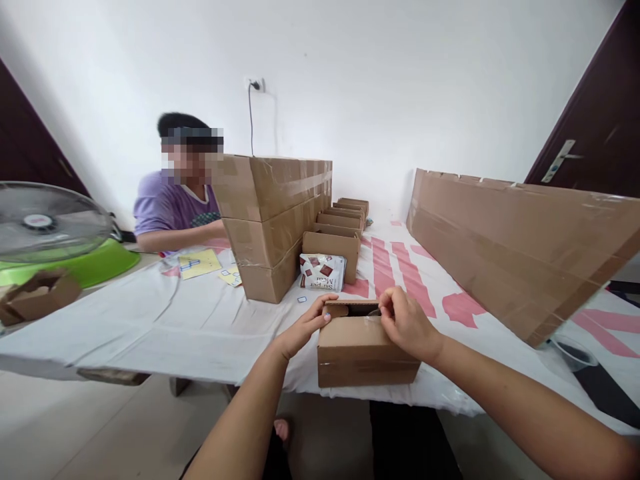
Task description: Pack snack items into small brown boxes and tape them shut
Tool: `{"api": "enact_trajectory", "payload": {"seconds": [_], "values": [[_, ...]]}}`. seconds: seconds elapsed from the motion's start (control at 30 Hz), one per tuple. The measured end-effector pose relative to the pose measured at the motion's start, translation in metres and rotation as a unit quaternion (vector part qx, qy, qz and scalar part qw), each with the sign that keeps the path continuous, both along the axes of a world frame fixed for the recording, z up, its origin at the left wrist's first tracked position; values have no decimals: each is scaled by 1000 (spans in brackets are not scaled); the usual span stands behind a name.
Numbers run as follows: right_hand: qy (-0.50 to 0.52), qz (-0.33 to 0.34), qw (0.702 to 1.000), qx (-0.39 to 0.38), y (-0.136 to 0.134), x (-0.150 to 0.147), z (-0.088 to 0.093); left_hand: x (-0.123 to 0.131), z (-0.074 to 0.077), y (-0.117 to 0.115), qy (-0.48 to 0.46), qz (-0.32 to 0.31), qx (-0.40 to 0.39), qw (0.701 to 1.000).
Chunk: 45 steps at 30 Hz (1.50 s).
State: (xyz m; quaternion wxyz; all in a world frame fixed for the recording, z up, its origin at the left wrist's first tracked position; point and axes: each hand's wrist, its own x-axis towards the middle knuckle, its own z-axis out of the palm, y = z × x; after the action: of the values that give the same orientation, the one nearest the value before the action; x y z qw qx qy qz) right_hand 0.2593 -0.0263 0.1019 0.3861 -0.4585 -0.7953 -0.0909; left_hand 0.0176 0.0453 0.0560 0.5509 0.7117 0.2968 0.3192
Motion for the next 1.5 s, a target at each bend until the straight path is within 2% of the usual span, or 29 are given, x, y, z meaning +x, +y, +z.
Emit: {"api": "enact_trajectory", "payload": {"seconds": [0.2,0.37,0.47,0.6,0.7,0.8,0.9,1.0,1.17,1.3,1.4,1.5], "values": [[97,-34,995,1,-3,22,9,0,-1,0,8,-4,-4,1000],[47,-28,998,-16,-32,63,0,-1,-1,0,18,7,23,1000],[-5,-41,996,-79,-57,89,-17,-1,-5,3,28,26,39,998],[-89,-50,975,-198,-86,116,-50,1,-12,9,19,30,38,999],[-140,-66,960,-233,-104,127,-76,2,-13,10,5,39,17,999],[-148,-69,953,-255,-118,131,-95,2,-13,9,10,44,13,999],[-97,-79,955,-269,-125,135,-102,2,-13,9,18,39,13,999],[-5,-77,953,-294,-127,140,-101,2,-13,9,19,39,16,999],[113,-78,945,-298,-124,147,-104,1,-14,9,34,51,23,998],[187,-104,930,-300,-117,147,-110,1,-16,10,28,47,26,998],[204,-111,919,-319,-111,145,-113,1,-17,11,29,46,32,998],[177,-114,917,-340,-107,141,-114,2,-17,11,29,47,30,998]]}}
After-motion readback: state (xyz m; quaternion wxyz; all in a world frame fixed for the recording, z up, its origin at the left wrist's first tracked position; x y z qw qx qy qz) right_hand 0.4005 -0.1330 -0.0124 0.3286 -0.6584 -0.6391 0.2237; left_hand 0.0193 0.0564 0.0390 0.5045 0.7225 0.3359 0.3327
